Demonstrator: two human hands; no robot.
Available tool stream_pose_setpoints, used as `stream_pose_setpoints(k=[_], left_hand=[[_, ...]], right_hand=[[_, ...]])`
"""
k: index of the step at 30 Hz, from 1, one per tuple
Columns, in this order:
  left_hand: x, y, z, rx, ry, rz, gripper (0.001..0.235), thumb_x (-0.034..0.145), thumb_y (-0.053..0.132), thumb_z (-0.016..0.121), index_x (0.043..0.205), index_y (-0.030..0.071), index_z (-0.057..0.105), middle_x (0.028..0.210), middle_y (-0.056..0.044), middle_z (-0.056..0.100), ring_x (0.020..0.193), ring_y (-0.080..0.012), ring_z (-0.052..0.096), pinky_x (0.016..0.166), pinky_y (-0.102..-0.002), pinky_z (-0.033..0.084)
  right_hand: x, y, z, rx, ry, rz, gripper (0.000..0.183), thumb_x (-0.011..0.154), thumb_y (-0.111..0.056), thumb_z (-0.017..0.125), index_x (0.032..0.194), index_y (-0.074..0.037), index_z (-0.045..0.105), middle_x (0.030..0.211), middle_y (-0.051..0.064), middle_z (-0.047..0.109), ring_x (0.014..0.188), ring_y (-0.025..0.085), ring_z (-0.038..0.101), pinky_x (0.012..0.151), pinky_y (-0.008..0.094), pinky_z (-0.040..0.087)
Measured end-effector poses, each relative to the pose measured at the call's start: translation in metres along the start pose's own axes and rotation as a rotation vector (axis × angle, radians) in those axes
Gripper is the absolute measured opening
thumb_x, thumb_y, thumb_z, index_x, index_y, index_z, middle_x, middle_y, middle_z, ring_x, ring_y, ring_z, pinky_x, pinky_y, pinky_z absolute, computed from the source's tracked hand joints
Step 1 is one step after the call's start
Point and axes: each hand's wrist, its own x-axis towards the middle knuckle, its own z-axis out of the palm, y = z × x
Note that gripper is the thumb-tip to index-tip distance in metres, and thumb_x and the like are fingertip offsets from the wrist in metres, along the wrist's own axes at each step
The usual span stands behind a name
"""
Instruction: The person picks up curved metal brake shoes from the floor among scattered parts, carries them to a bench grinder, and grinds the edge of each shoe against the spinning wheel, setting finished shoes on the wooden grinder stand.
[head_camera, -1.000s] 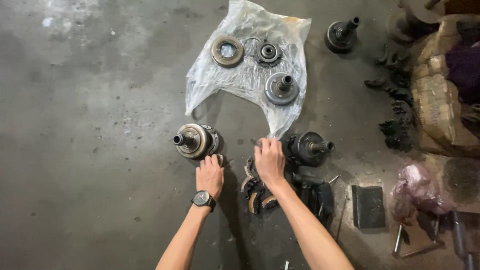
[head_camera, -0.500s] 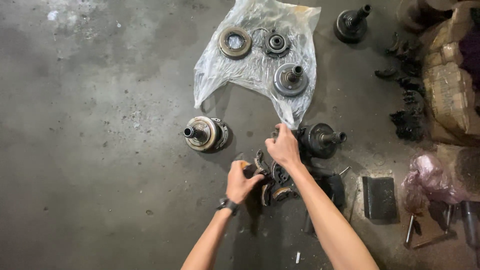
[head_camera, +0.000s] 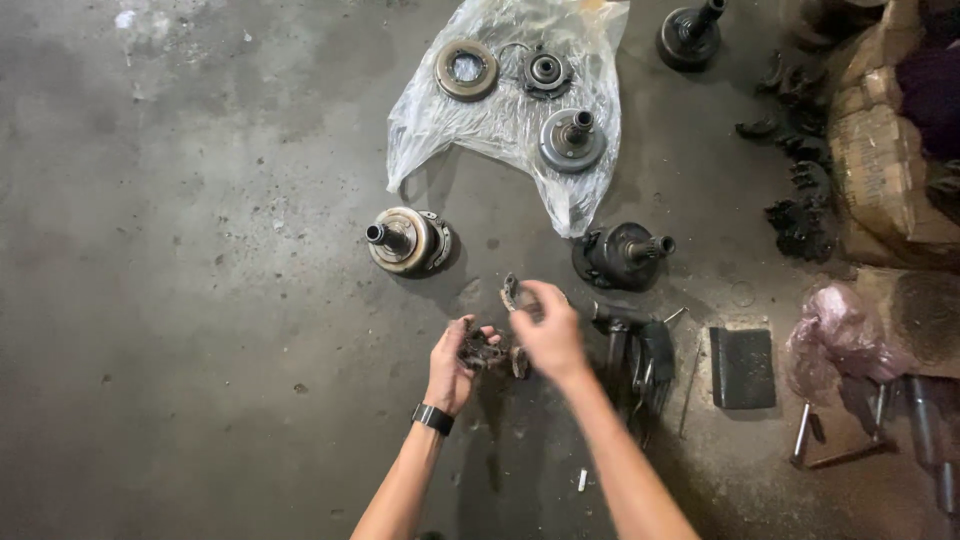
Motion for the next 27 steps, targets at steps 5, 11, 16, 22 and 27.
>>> stream_pose_setpoints(k=[5, 11, 16, 22, 27], left_hand=[[-0.007, -0.001, -0.013, -0.284, 0.03, -0.123, 0.071, 0.095, 0.06, 0.048, 0.142, 0.008, 0.053, 0.135, -0.014, 0.064, 0.123, -0.0309, 0.063, 0.094, -0.053, 0.059], [-0.033, 0.023, -0.014, -0.427, -0.226, -0.141, 0.07, 0.097, 0.058, 0.046, 0.147, 0.009, 0.048, 0.134, -0.022, 0.061, 0.121, -0.0404, 0.06, 0.076, -0.058, 0.061], [-0.046, 0.019, -0.011, -0.394, -0.258, -0.189, 0.066, 0.093, 0.048, 0.043, 0.147, 0.011, 0.047, 0.135, -0.021, 0.061, 0.121, -0.0383, 0.062, 0.08, -0.062, 0.064], [-0.044, 0.01, -0.011, -0.37, -0.075, -0.127, 0.059, 0.093, 0.034, 0.048, 0.15, 0.019, 0.043, 0.138, -0.016, 0.061, 0.12, -0.0369, 0.062, 0.087, -0.062, 0.06], [-0.037, 0.002, -0.013, -0.392, -0.007, -0.099, 0.055, 0.097, 0.04, 0.051, 0.148, 0.02, 0.048, 0.127, -0.014, 0.065, 0.114, -0.0348, 0.064, 0.085, -0.061, 0.059]], right_hand=[[-0.045, -0.044, 0.036, -0.531, -0.186, -0.332, 0.046, 0.08, -0.027, 0.08, 0.119, -0.006, 0.067, 0.11, 0.019, 0.07, 0.103, 0.034, 0.066, 0.091, 0.046, 0.052], [0.017, 0.04, -0.004, -0.71, -0.007, -0.026, 0.064, 0.081, -0.033, 0.081, 0.134, -0.008, 0.054, 0.133, 0.023, 0.054, 0.12, 0.04, 0.055, 0.096, 0.05, 0.052], [0.031, 0.053, -0.018, -0.89, -0.124, -0.007, 0.079, 0.073, -0.031, 0.084, 0.138, -0.009, 0.046, 0.129, 0.026, 0.048, 0.122, 0.047, 0.052, 0.097, 0.054, 0.052], [0.035, 0.058, -0.016, -1.003, -0.102, 0.03, 0.078, 0.07, -0.032, 0.079, 0.134, -0.001, 0.046, 0.125, 0.032, 0.048, 0.117, 0.052, 0.052, 0.092, 0.052, 0.054], [0.004, -0.015, -0.018, -0.677, -0.147, 0.016, 0.083, 0.066, -0.033, 0.078, 0.134, 0.001, 0.045, 0.119, 0.029, 0.053, 0.11, 0.044, 0.058, 0.097, 0.052, 0.051]])
